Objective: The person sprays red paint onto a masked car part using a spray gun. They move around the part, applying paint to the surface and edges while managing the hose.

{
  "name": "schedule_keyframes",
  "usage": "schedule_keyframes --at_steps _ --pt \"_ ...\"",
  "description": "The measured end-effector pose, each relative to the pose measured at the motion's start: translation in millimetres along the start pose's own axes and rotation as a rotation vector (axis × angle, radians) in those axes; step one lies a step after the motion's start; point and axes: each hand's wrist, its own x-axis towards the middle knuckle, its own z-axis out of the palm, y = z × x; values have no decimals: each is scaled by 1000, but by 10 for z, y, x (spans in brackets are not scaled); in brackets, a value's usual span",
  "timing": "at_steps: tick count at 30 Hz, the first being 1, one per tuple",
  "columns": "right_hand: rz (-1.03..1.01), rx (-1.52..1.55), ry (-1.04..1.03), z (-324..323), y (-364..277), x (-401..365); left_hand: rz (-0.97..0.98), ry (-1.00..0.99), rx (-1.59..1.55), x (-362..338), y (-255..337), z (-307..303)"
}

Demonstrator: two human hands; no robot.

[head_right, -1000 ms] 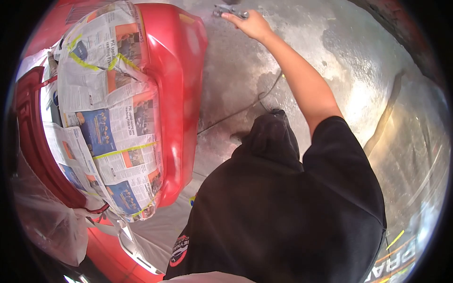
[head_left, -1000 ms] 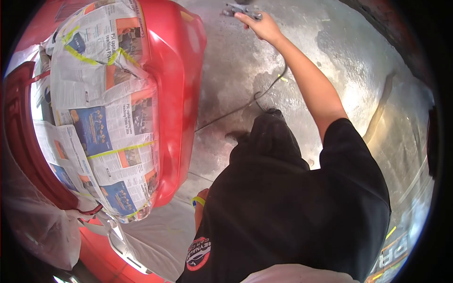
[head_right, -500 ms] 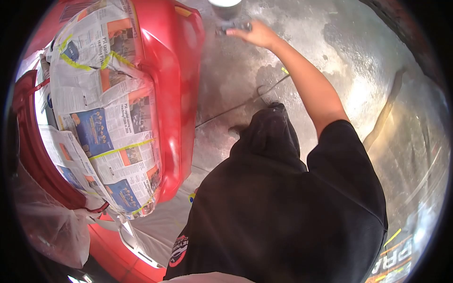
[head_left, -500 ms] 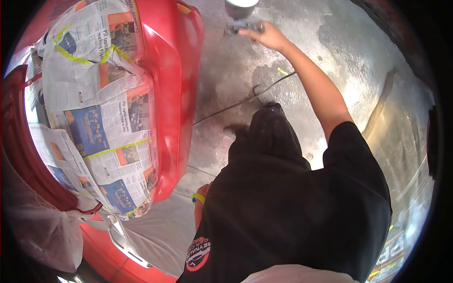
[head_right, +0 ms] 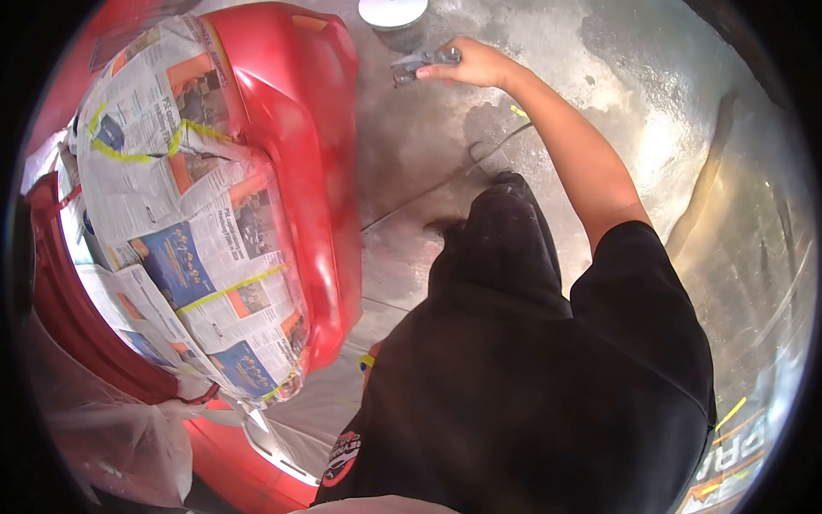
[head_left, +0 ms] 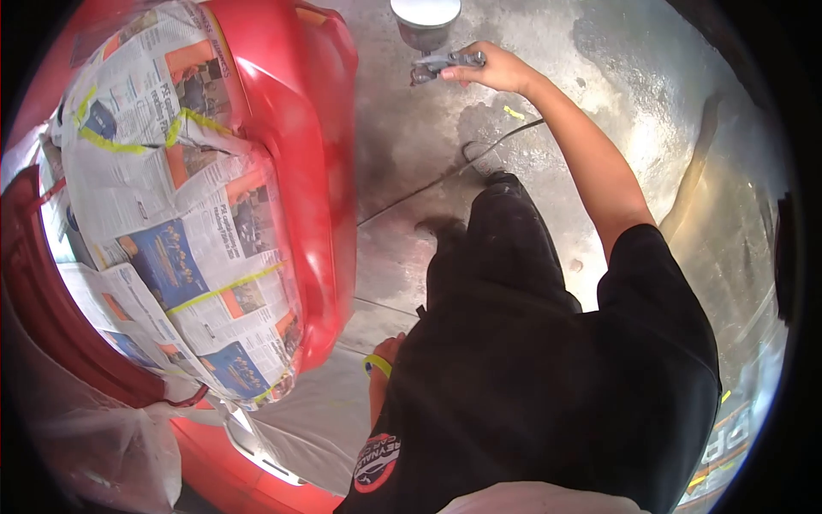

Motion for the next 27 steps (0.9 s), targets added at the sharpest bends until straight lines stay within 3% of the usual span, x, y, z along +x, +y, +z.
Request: schedule_keyframes --at_steps 3,6,8,9,12,15,18,21,24,27 --pt "161 29 97 -33 82 358 -98 -51 -7 -54 255 -75" --pt "-211 365 402 92 223 826 -180 -5 -168 -108 384 -188" --pt "-103 221 455 52 30 779 -66 13 -80 -86 319 -226" --pt "-49 147 478 31 -31 736 -99 -2 -144 -82 366 -277" --pt "55 -58 363 146 184 643 -152 -9 -247 -92 638 -500" --pt "67 -77 15 48 198 422 -51 66 -198 -94 657 -554" --pt "-39 -252 127 190 510 669 53 91 -201 -54 492 -484" --pt "81 32 56 -14 197 944 -82 38 -188 -85 732 -623" --pt "141 -117 226 -50 203 1413 -203 54 -272 -165 999 -758" --pt "-107 -14 446 125 413 1676 -244 22 -296 -143 967 -791"
